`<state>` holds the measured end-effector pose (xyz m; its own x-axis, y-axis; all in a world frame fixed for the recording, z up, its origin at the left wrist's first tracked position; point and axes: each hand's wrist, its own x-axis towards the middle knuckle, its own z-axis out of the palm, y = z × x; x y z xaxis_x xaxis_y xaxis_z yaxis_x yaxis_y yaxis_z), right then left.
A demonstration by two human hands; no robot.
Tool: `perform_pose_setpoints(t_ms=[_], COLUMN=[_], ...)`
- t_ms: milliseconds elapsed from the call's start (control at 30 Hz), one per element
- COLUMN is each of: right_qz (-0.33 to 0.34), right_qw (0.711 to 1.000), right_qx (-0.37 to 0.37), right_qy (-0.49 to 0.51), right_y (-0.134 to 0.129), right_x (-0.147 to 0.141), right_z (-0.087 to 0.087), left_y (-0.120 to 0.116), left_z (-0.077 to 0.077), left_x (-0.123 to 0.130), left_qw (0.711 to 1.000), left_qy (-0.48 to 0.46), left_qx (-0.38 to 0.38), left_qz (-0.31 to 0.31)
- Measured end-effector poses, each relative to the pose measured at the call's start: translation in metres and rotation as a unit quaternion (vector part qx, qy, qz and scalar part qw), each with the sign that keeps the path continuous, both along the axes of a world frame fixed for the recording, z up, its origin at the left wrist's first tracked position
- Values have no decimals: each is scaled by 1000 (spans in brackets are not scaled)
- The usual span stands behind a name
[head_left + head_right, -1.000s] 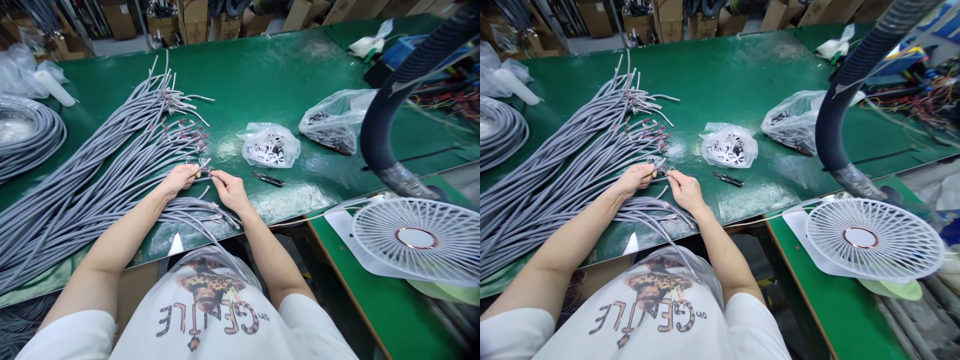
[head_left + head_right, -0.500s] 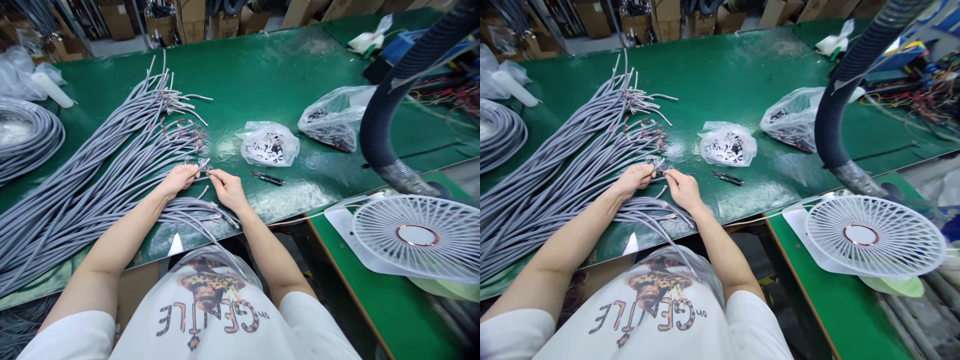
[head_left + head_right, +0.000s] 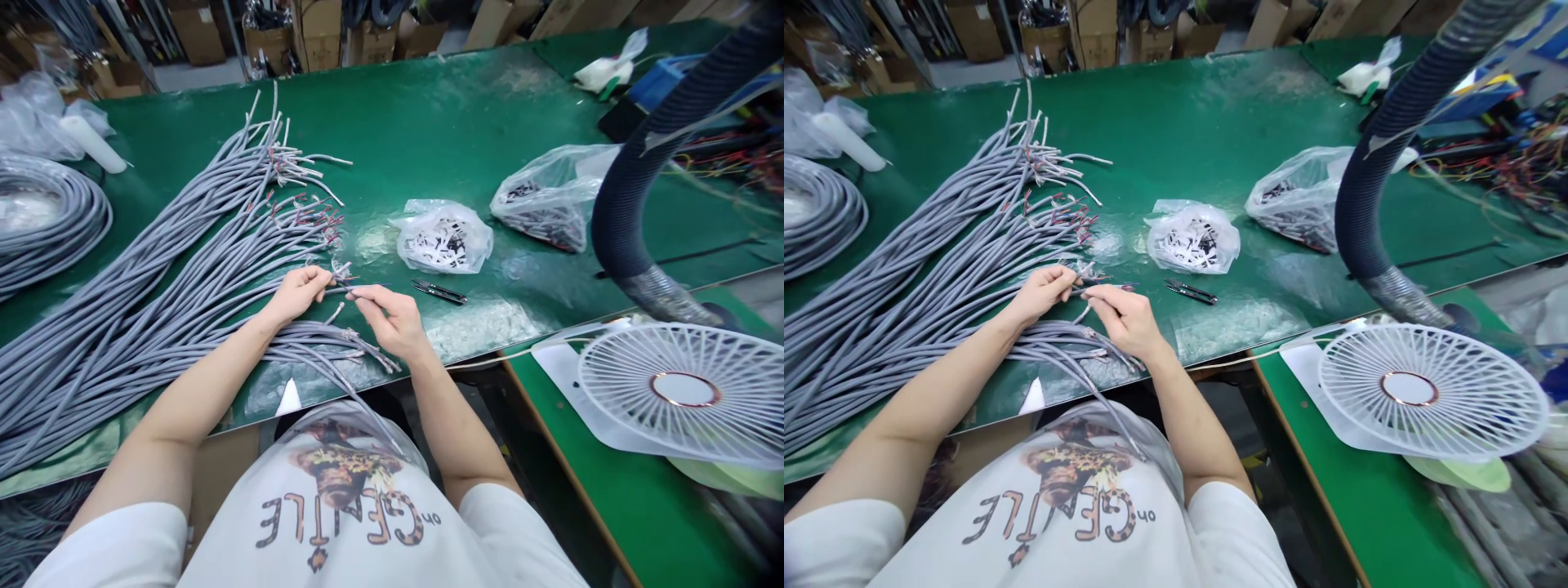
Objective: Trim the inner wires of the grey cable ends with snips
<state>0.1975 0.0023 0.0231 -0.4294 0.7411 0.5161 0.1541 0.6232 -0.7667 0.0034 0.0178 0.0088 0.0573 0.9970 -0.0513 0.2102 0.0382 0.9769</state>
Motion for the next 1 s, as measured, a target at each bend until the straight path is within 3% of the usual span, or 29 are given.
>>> perform_pose_setpoints(t_ms=[233,400,667,1000], right_qz=[-100,-119,-143,-149], right_qw=[991,978,953,948], right_qx=[31,60,81,70], right_qy=[-87,-158,-253,-273], right_y=[10,7,3,11], right_x=[26,27,23,16], right_z=[-6,-4,-10,-19], left_y=[-7,-10,-12,-13], left_z=[0,-6,-7,-9], left_x=[0,0,1,1], left_qw=[985,962,944,930], left_qy=[148,224,273,296], left_qx=[92,157,185,216], left_qz=[2,13,16,8])
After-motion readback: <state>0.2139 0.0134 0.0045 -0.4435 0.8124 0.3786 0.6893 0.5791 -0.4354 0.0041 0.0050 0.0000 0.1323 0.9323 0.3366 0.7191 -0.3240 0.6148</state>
